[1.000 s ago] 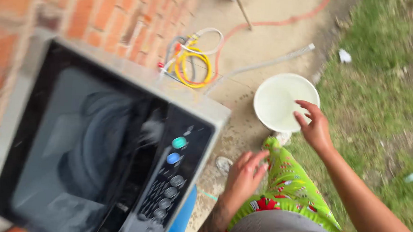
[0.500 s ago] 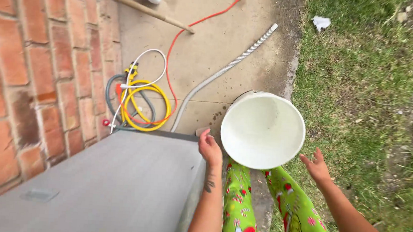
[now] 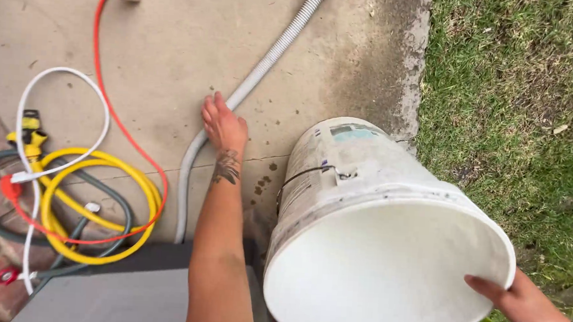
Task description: Pouring water into a washing machine, starting the wash cycle, and refilling a bucket using a hose.
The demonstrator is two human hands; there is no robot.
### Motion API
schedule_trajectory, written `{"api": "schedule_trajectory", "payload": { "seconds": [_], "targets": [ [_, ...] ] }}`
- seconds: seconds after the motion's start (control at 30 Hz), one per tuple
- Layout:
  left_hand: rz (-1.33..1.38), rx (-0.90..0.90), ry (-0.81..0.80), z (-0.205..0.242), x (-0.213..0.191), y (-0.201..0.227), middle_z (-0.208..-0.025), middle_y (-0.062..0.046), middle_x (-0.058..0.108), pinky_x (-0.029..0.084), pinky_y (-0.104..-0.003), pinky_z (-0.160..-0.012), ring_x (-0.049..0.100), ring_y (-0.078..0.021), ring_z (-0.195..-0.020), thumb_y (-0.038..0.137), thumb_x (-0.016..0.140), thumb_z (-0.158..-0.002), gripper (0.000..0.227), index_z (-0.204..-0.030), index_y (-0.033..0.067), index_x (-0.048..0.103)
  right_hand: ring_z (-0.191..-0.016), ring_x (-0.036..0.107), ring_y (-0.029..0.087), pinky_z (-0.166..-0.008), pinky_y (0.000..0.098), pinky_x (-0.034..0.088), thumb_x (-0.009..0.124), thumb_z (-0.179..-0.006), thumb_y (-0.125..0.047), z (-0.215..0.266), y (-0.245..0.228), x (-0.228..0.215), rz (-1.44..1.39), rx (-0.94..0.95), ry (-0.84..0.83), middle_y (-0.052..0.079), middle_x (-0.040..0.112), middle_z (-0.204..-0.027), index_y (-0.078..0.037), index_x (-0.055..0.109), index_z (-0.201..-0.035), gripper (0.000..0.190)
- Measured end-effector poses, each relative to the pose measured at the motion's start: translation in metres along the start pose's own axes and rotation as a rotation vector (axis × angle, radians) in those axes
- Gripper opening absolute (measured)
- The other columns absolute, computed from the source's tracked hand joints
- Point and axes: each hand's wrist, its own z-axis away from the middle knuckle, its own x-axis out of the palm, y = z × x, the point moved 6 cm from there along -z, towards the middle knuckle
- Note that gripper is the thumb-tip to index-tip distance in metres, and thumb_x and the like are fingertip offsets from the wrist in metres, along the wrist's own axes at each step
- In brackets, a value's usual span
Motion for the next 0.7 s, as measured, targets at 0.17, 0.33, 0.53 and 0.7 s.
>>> {"api": "schedule_trajectory", "payload": {
  "seconds": [0.17,0.33,0.53,0.7],
  "targets": [
    [-0.299,0.181,-0.034,-0.015,0.028,0.014,-0.116,-0.011,0.06,0.044,-0.042,-0.097,0.054,-0.0289,-0.112,0.029,0.074,-0.082,0.04,-0.114,0.0089,0.061,-0.124,0.068,0.043,-0.112,0.0549,0.051,0.07,-0.09,-0.015,-0.009,0.004,-0.004,-0.037,0.015,0.034,0.022,0.071,-0.139,-0.005,0.058,-0.146,0.058],
    [0.08,0.186,-0.38,0.035,-0.02,0.025,-0.067,-0.004,0.059,0.039,-0.028,-0.031,0.048,-0.0135,-0.042,0.025,0.061,-0.105,0.042,-0.135,0.0017,0.042,-0.128,0.064,0.041,-0.114,0.0554,0.047,0.061,-0.096,-0.012,0.034,-0.034,0.005,-0.127,-0.039,0.048,0.021,0.067,-0.142,-0.006,0.053,-0.148,0.054],
    [0.487,0.194,0.038,0.127,-0.247,0.015,-0.071,-0.008,0.062,0.041,-0.045,-0.058,0.057,-0.0373,-0.06,0.058,0.045,-0.1,0.044,-0.1,0.0145,0.053,-0.137,0.051,0.044,-0.112,0.0626,0.047,0.056,-0.095,-0.015,0.041,-0.032,0.017,-0.14,-0.234,-0.005,0.024,0.052,-0.15,-0.002,0.033,-0.156,0.067],
    [0.655,0.019,0.021,0.237,-0.324,-0.038,-0.06,-0.01,0.047,0.036,-0.045,-0.059,0.039,-0.0276,-0.058,0.043,0.051,-0.101,0.035,-0.086,0.0114,0.05,-0.124,0.05,0.05,-0.096,0.0628,0.048,0.051,-0.095,-0.001,0.052,-0.063,0.023,-0.47,-0.334,-0.011,0.028,0.048,-0.146,-0.002,0.031,-0.156,0.065]
  ]
}}
